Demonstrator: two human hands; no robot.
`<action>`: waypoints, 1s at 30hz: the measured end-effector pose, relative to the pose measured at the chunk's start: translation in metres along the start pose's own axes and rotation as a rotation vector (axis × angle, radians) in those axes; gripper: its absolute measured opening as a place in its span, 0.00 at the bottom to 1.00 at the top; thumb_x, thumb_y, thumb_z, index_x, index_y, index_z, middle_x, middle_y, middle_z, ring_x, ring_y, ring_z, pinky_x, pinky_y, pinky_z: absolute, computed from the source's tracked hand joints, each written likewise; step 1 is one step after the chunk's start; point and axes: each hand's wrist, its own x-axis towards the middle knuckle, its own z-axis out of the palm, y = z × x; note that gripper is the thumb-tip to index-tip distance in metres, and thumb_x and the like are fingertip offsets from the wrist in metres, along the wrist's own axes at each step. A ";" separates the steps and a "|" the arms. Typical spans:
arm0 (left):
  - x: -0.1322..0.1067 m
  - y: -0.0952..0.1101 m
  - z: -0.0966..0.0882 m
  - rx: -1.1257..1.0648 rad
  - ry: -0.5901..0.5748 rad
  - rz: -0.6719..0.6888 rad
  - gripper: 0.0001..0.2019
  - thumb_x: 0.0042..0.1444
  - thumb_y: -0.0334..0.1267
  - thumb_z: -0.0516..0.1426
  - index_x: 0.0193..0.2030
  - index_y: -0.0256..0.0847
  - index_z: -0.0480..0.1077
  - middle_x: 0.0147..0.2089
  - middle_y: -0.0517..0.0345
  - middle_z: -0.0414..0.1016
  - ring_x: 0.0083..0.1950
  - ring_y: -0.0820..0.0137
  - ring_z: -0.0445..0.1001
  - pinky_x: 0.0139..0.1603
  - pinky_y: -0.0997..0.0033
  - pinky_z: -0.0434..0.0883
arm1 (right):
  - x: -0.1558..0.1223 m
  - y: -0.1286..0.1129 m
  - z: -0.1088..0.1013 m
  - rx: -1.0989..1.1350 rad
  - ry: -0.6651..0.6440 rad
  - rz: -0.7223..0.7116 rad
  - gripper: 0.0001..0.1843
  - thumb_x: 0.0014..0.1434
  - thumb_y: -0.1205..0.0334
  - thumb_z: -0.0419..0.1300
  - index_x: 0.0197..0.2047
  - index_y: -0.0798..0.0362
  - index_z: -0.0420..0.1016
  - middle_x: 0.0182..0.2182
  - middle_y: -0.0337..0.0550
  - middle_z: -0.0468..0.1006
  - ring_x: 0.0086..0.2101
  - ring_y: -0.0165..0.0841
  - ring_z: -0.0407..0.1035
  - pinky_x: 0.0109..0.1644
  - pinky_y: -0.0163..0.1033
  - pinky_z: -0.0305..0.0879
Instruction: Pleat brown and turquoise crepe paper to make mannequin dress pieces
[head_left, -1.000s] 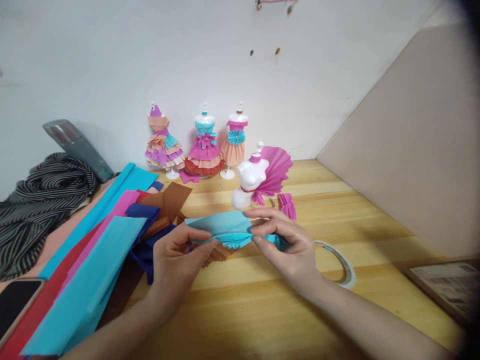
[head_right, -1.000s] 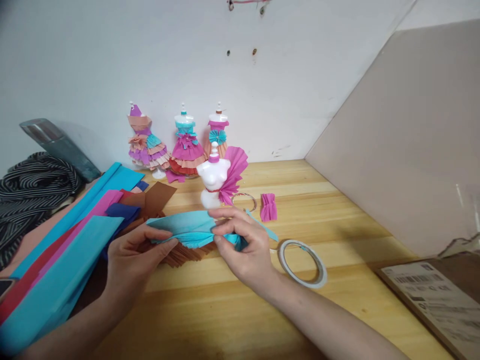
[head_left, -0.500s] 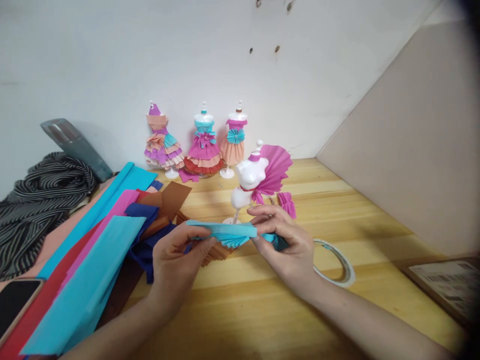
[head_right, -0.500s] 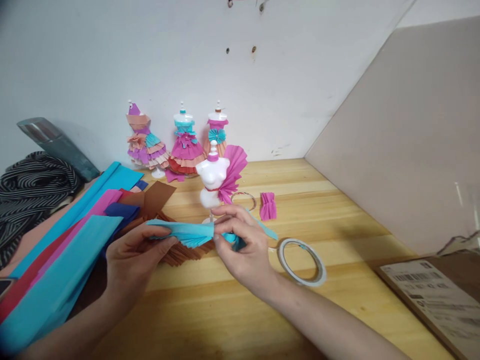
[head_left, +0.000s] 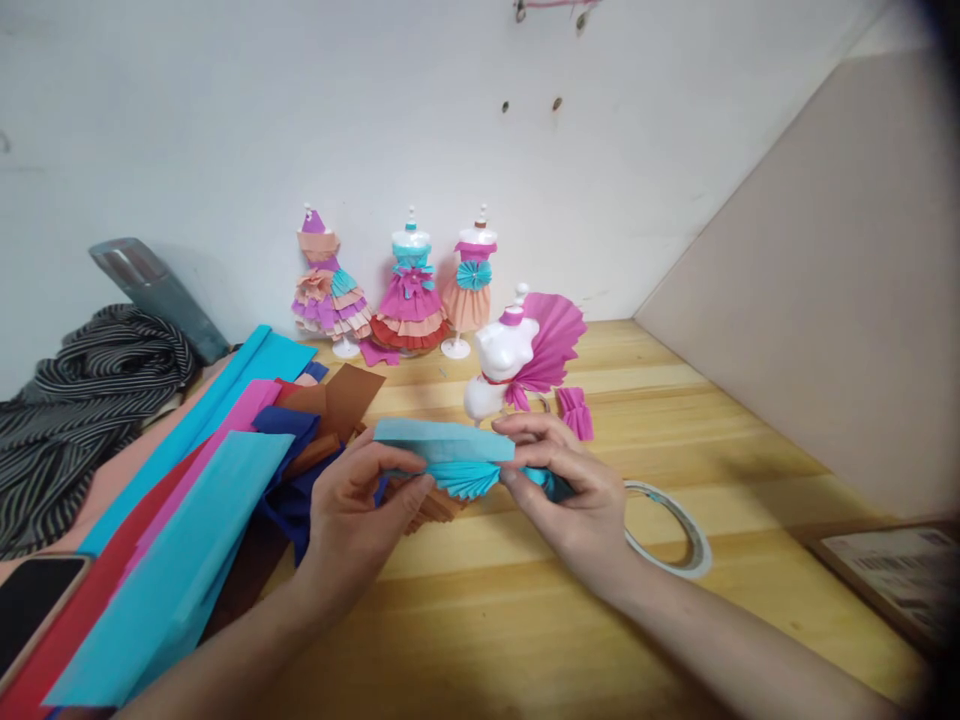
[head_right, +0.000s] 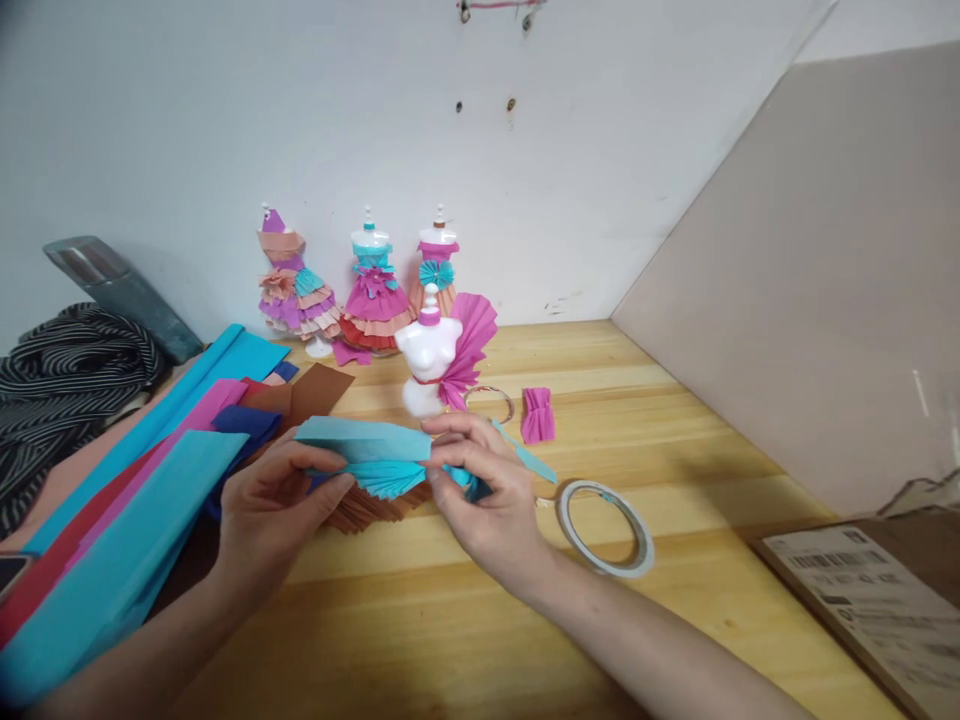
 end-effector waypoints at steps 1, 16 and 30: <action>0.002 0.000 -0.003 -0.029 -0.023 -0.006 0.03 0.48 0.32 0.64 0.32 0.40 0.78 0.32 0.57 0.77 0.36 0.71 0.74 0.35 0.77 0.71 | 0.000 0.000 0.000 0.000 0.003 -0.005 0.10 0.53 0.75 0.60 0.31 0.49 0.76 0.40 0.46 0.77 0.39 0.36 0.73 0.39 0.42 0.71; 0.016 0.004 -0.010 -0.385 -0.096 -0.442 0.17 0.47 0.41 0.65 0.45 0.40 0.79 0.42 0.53 0.79 0.39 0.64 0.76 0.35 0.71 0.73 | 0.000 0.000 0.002 -0.003 -0.121 0.003 0.15 0.54 0.76 0.58 0.39 0.48 0.79 0.43 0.46 0.74 0.40 0.34 0.73 0.40 0.41 0.72; 0.020 0.013 -0.011 -0.486 -0.098 -0.473 0.36 0.54 0.47 0.61 0.67 0.45 0.54 0.56 0.44 0.72 0.39 0.65 0.79 0.37 0.66 0.76 | 0.002 0.005 -0.001 -0.052 -0.034 -0.008 0.16 0.54 0.76 0.59 0.39 0.46 0.79 0.43 0.45 0.74 0.40 0.35 0.72 0.38 0.41 0.72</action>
